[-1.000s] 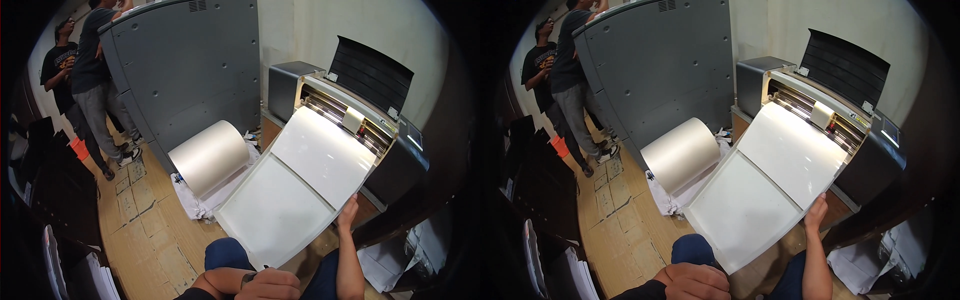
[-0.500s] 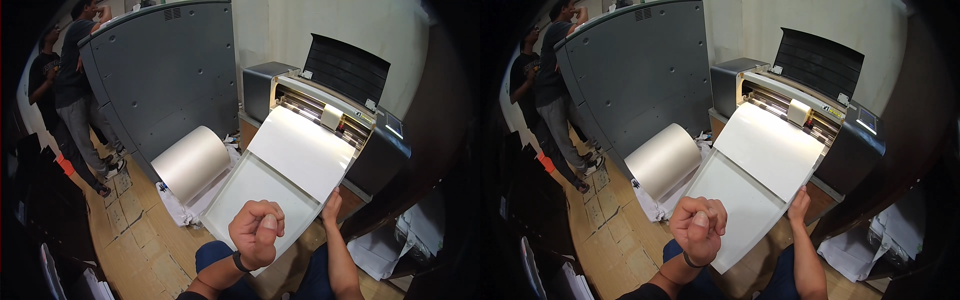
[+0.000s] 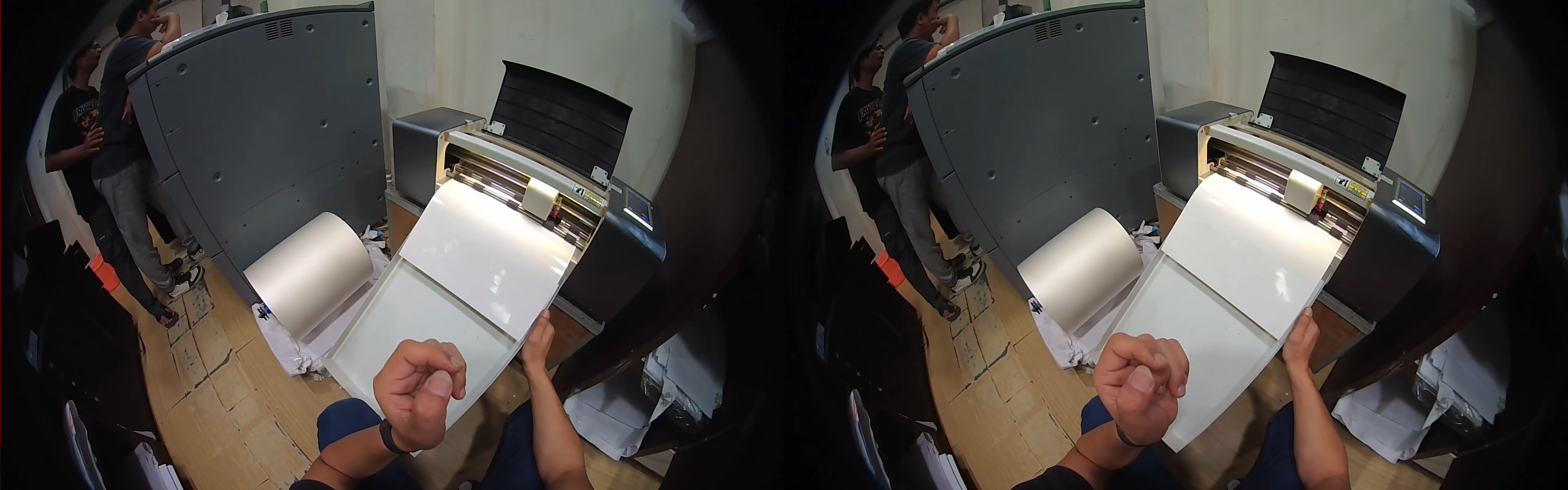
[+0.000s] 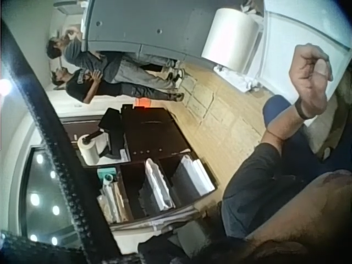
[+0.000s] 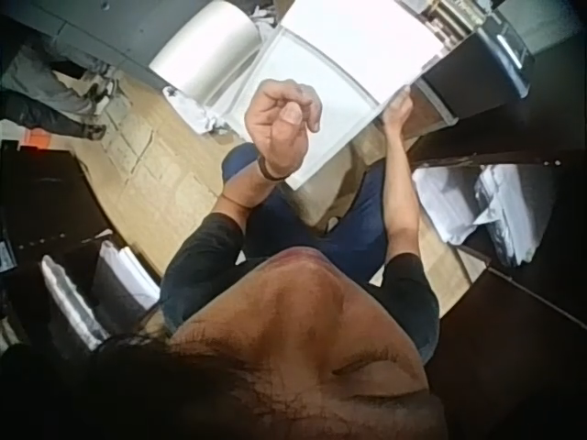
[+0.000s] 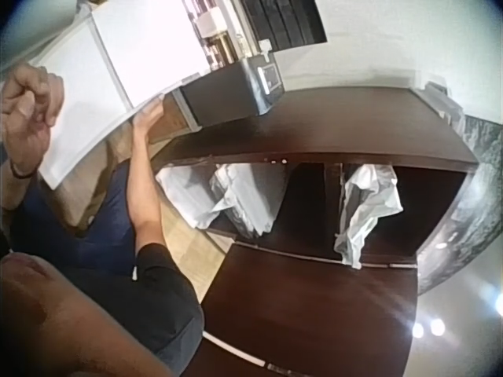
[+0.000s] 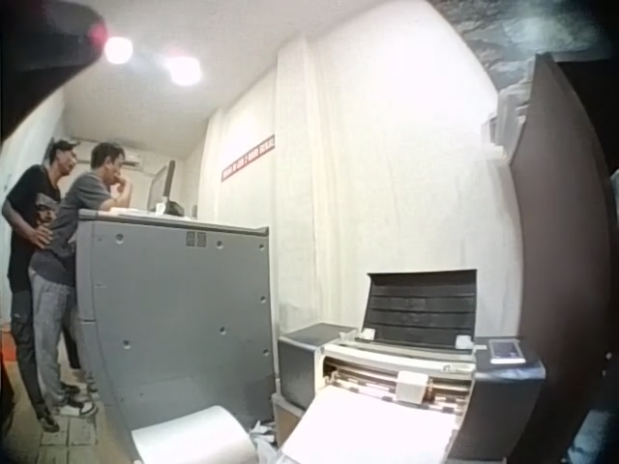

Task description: Operating a large format printer by aligning and monitoring the paper feed.

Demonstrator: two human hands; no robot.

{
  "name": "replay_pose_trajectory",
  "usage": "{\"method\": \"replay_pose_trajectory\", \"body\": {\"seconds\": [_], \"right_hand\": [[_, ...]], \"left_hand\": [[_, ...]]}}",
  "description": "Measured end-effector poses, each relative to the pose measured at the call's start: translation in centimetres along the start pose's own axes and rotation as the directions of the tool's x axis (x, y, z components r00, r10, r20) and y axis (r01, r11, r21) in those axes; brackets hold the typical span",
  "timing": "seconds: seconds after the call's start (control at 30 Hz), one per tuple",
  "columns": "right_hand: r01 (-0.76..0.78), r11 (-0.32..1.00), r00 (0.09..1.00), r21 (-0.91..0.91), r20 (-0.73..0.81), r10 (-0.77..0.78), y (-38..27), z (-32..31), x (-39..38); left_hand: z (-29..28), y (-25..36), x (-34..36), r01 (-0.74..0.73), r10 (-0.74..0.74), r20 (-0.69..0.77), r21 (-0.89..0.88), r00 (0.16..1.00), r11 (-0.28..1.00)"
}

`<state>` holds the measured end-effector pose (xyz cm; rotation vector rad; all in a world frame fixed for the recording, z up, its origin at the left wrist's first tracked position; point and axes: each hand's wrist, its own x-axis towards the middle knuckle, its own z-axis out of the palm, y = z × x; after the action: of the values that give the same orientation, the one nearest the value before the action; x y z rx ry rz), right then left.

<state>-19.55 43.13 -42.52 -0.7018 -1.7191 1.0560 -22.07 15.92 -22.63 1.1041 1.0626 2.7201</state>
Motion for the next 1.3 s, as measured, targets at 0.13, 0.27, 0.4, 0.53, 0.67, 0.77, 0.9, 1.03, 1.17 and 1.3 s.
{"method": "replay_pose_trajectory", "body": {"seconds": [0.13, 0.27, 0.4, 0.53, 0.67, 0.77, 0.9, 1.03, 1.17, 1.3], "right_hand": [[-0.007, 1.000, 1.000, 0.008, 0.002, 0.007, -0.3, 0.0, 0.0], [-0.005, 1.000, 1.000, 0.010, -0.007, 0.005, -0.6, -0.2, 0.1], [-0.004, 1.000, 1.000, -0.008, -0.013, 0.004, -0.3, 0.0, 0.0], [-0.005, 1.000, 1.000, 0.010, 0.000, 0.005, -0.2, 0.1, -0.1], [0.005, 1.000, 1.000, 0.007, -0.001, -0.005, 0.0, 0.0, -0.1], [0.026, 1.000, 1.000, 0.017, -0.017, -0.025, -0.3, 0.0, -0.1], [0.002, 1.000, 1.000, 0.021, 0.024, -0.002, -0.2, -0.1, 0.0], [-0.005, 1.000, 1.000, 0.031, 0.000, 0.005, -0.6, 0.1, -0.1], [-0.007, 1.000, 1.000, 0.009, 0.020, 0.007, -0.1, -0.1, 0.0], [-0.008, 0.999, 1.000, 0.031, 0.008, 0.008, -0.2, 0.1, 0.0]], "left_hand": [[0.4, 0.4, -0.6, 0.047, -0.042, 0.070, -0.067, 0.997, 0.997], [0.3, 0.4, -0.9, 0.109, -0.075, 0.208, -0.160, 0.975, 0.981], [0.5, 2.5, 0.7, 0.128, -0.102, 0.649, 0.008, 0.754, 0.992], [0.5, 4.2, 1.6, 0.586, -0.244, 0.913, 0.007, 0.326, 0.810], [0.4, 4.7, -0.1, 0.731, -0.045, 0.955, -0.194, 0.293, 0.654], [-0.3, 5.2, -0.3, 0.824, -0.136, 0.969, -0.097, 0.206, 0.558], [-0.1, 5.0, -0.5, 0.884, -0.169, 0.982, 0.001, 0.088, 0.467], [0.5, 4.7, -0.6, 0.893, -0.136, 0.987, -0.013, 0.083, 0.449], [0.7, 4.3, -0.7, 0.890, -0.094, 0.995, 0.002, 0.045, 0.456], [0.9, 4.6, -0.9, 0.905, -0.101, 0.994, 0.001, 0.046, 0.425]]}}
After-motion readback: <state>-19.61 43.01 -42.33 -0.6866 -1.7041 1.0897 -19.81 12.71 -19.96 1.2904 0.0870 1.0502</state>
